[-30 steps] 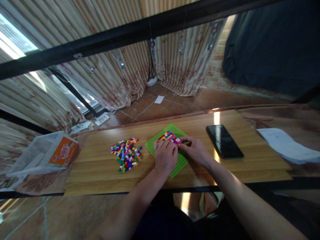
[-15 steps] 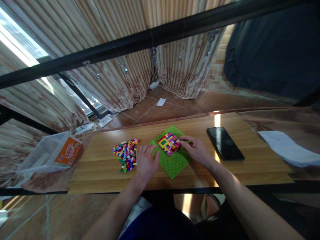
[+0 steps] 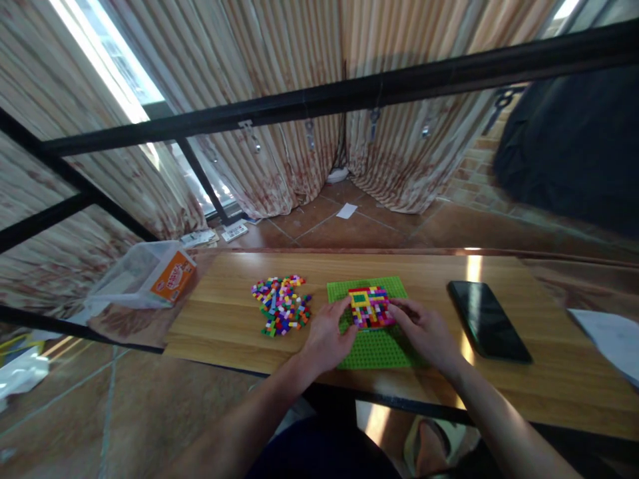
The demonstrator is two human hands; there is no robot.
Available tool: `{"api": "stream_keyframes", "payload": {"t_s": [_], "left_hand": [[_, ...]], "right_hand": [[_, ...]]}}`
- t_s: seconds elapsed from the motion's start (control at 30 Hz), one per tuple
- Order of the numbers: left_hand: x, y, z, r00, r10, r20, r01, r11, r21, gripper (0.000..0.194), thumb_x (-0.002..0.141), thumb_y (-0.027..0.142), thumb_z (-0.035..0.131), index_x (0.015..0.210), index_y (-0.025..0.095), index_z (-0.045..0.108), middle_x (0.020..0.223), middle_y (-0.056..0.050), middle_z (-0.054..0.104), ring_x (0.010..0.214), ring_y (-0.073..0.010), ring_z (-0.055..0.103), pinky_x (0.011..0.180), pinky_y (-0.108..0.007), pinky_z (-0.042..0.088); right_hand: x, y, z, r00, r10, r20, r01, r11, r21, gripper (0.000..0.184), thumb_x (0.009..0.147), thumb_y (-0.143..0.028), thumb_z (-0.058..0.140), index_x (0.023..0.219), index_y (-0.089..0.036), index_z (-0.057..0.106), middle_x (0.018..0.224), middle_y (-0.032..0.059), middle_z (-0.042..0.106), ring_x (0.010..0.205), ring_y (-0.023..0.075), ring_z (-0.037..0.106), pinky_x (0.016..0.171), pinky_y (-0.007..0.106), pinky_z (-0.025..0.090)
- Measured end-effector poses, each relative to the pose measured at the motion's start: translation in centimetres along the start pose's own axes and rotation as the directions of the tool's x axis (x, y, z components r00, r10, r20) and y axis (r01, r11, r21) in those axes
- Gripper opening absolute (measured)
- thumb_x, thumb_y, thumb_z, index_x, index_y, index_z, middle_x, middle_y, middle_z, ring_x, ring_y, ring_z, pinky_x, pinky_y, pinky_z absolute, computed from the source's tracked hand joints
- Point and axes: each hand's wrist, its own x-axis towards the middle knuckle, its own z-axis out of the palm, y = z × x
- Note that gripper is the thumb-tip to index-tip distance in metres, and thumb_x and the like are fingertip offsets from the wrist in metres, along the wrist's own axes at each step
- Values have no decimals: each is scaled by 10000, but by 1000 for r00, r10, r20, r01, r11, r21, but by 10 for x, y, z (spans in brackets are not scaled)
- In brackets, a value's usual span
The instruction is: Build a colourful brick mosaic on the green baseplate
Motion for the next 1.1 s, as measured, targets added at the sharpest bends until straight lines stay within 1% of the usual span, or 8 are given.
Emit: {"api": "stream_keyframes", "payload": {"t_s": [0.1,0.23,0.4,0.5,0.63,0.8,0.9,1.1], "left_hand": [[-4,-3,-7,998,28,61,-25,998,-49,566,774,167,600,1325,190,476,1209,-88,637,1040,-221,612,935,-398,510],[-14,-10,-20,995,88,49,-86,996,-38,475,781,148,580,1253,187,541,1201,-86,639,1113,-222,584,973,-389,493],[-30,-37,-46,987,57,-151,-56,998,12,370,812,128,543,1170,209,587,1173,-73,645,1123,-208,576,998,-403,473],[-35,-62,-66,963,9,-270,14,997,81,303,839,150,524,1124,207,608,1140,-74,653,1085,-206,591,971,-392,484],[-31,-95,-94,906,-78,-417,171,967,190,253,849,181,516,1076,197,628,1066,-81,665,1016,-219,606,917,-377,495],[-11,-112,-114,918,-117,-379,264,892,366,215,859,266,525,1000,177,660,1005,-98,668,958,-235,593,880,-369,459],[0,-110,-115,926,-169,-336,310,851,425,220,855,305,524,924,170,684,958,-113,662,935,-259,585,848,-390,437],[7,-108,-112,924,-207,-321,335,842,423,232,855,213,468,778,168,681,892,-113,654,901,-259,587,829,-400,417]], "right_hand": [[-2,4,2,1000,-15,-12,15,1000,3,511,852,-575,481,1021,-142,694,823,69,716,701,185,636,601,259,461],[-8,11,8,989,6,-150,-23,994,-111,564,873,-609,408,951,-137,706,608,25,632,552,165,552,521,258,390],[-23,11,18,936,26,-352,-87,983,-160,591,847,-646,413,954,-145,709,619,38,627,609,200,578,540,270,393],[-31,6,24,920,25,-391,-112,973,-201,576,833,-661,422,866,-164,712,663,64,662,677,242,618,567,291,414],[-33,3,29,909,4,-418,-109,968,-227,552,808,-672,445,839,-185,703,760,90,705,749,281,644,596,310,440],[-33,8,31,907,20,-420,-138,958,-251,556,813,-668,429,843,-181,696,760,95,709,741,280,651,600,314,445],[-34,11,31,904,17,-427,-139,957,-256,571,814,-667,432,861,-165,699,777,98,713,746,277,651,608,315,446],[-37,8,33,899,-19,-438,-96,966,-240,589,798,-691,439,797,-162,699,717,85,695,693,264,631,594,317,442]]}}
